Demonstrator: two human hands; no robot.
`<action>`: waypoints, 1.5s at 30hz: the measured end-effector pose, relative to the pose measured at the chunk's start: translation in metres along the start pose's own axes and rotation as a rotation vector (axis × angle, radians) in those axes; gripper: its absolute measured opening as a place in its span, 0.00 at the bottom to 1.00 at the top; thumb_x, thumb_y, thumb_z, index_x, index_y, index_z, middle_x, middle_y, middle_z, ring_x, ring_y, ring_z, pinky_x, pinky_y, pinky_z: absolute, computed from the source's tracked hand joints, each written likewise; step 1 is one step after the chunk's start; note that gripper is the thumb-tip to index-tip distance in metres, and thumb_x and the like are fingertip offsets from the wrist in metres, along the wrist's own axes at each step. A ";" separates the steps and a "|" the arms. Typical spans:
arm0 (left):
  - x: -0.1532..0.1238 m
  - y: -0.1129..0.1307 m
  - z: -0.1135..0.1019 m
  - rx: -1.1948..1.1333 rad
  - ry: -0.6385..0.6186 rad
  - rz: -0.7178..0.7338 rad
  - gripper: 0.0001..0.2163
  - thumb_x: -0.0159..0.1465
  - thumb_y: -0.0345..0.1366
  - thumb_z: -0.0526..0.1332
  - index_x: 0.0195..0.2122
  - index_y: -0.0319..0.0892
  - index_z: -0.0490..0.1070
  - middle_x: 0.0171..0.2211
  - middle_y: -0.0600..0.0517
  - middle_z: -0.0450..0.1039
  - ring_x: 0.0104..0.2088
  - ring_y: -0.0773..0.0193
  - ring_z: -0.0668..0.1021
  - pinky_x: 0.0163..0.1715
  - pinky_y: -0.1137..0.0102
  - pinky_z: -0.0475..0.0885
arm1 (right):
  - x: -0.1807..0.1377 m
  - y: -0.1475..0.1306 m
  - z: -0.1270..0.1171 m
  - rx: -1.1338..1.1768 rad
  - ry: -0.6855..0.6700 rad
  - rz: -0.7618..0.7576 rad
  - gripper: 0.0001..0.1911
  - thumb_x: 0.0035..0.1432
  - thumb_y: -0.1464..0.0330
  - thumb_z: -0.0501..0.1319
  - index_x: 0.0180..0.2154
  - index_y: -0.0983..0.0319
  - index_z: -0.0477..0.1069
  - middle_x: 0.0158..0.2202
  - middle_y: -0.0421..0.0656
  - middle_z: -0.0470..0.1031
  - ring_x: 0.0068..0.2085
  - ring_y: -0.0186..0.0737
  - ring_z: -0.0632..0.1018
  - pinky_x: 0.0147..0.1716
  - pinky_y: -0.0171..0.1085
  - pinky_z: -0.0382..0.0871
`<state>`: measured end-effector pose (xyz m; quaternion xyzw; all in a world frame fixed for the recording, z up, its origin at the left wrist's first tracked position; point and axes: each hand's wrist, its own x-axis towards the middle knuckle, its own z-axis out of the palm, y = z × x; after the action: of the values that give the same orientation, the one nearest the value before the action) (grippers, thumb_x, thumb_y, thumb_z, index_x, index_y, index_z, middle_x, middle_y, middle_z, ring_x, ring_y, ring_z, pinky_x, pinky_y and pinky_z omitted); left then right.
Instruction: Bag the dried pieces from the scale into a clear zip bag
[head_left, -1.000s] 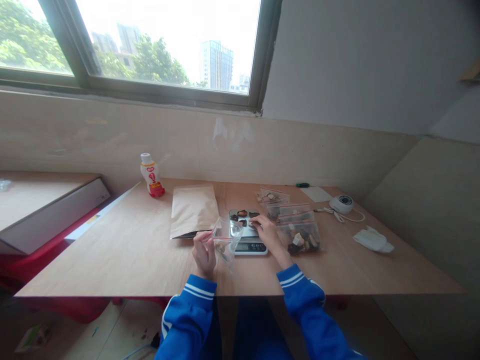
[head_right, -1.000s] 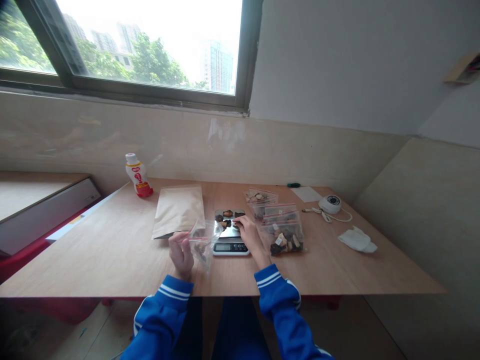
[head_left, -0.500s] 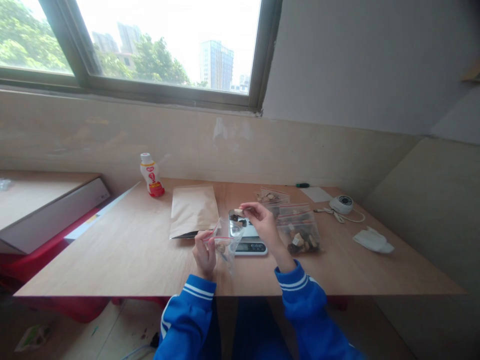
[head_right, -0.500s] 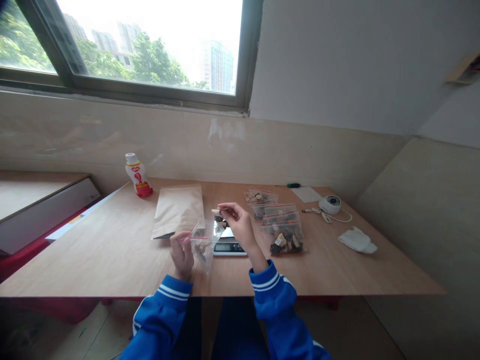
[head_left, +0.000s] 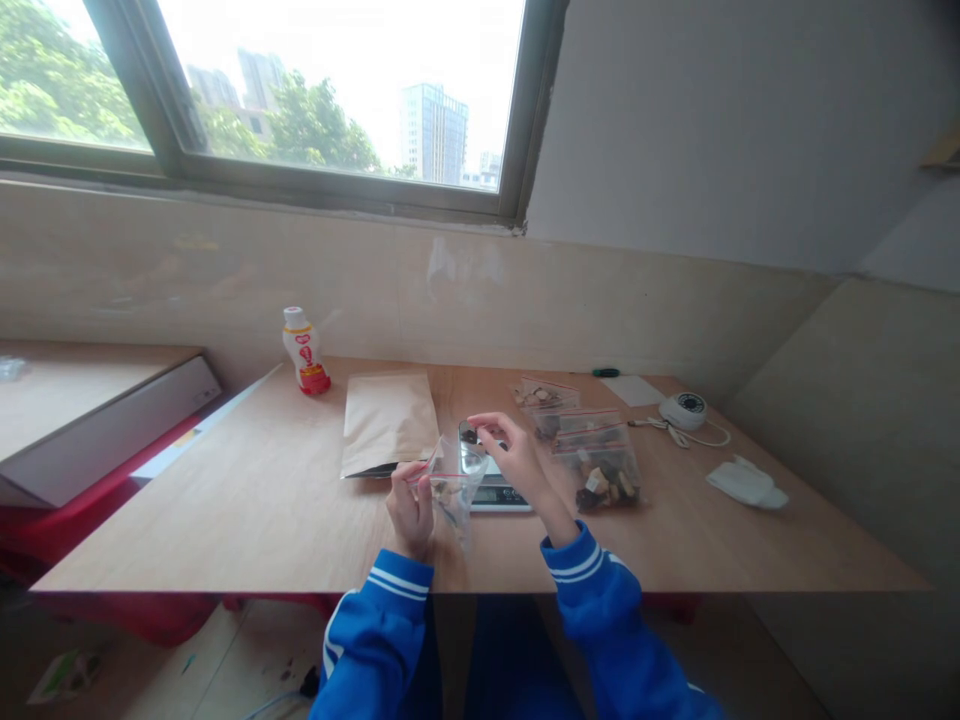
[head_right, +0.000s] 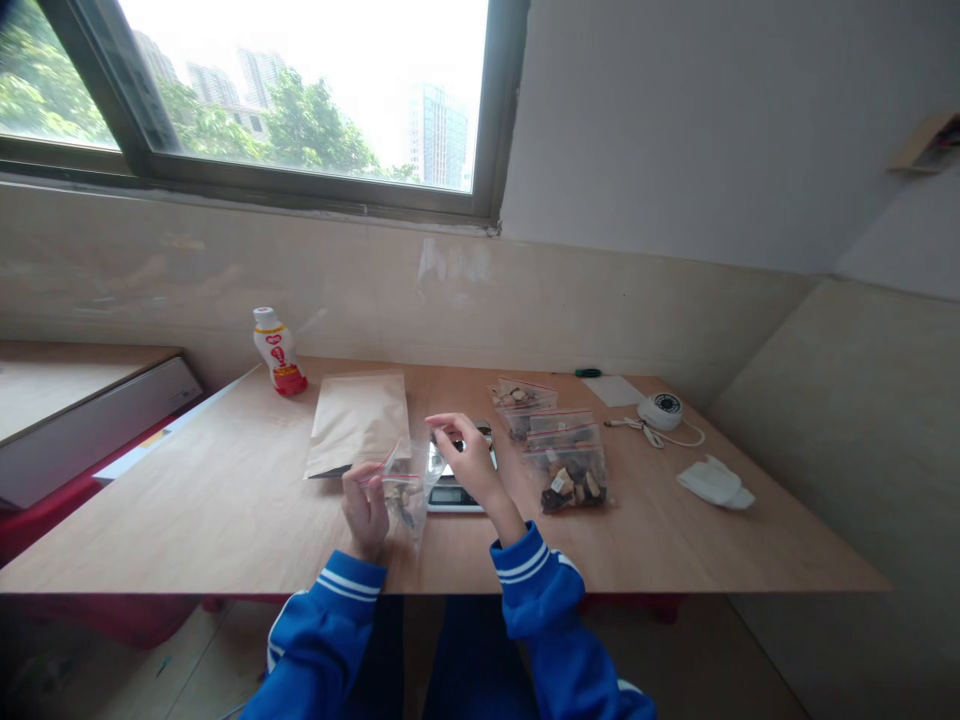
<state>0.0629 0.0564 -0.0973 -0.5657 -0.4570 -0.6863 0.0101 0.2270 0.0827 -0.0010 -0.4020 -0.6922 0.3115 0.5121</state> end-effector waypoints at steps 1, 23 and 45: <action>0.000 0.000 0.000 -0.001 0.003 -0.001 0.09 0.67 0.39 0.52 0.40 0.40 0.65 0.31 0.50 0.73 0.30 0.65 0.77 0.28 0.71 0.71 | 0.001 0.009 0.000 -0.022 0.027 0.002 0.11 0.60 0.68 0.54 0.42 0.60 0.73 0.43 0.44 0.76 0.44 0.39 0.76 0.45 0.38 0.70; -0.001 -0.002 0.000 0.005 0.009 -0.043 0.11 0.66 0.42 0.52 0.39 0.40 0.66 0.31 0.48 0.74 0.29 0.63 0.77 0.27 0.69 0.72 | -0.001 0.056 -0.001 -0.365 -0.019 -0.033 0.07 0.58 0.69 0.59 0.38 0.61 0.75 0.39 0.46 0.78 0.42 0.44 0.76 0.45 0.42 0.69; 0.000 -0.002 0.000 -0.013 0.009 -0.070 0.12 0.66 0.43 0.52 0.38 0.40 0.67 0.30 0.48 0.74 0.29 0.63 0.77 0.28 0.69 0.72 | -0.012 0.077 0.001 -0.628 -0.119 0.061 0.18 0.56 0.64 0.62 0.49 0.61 0.72 0.54 0.53 0.66 0.58 0.53 0.63 0.57 0.52 0.58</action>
<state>0.0620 0.0572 -0.0986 -0.5463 -0.4719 -0.6919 -0.0153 0.2463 0.1096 -0.0714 -0.5421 -0.7708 0.1208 0.3121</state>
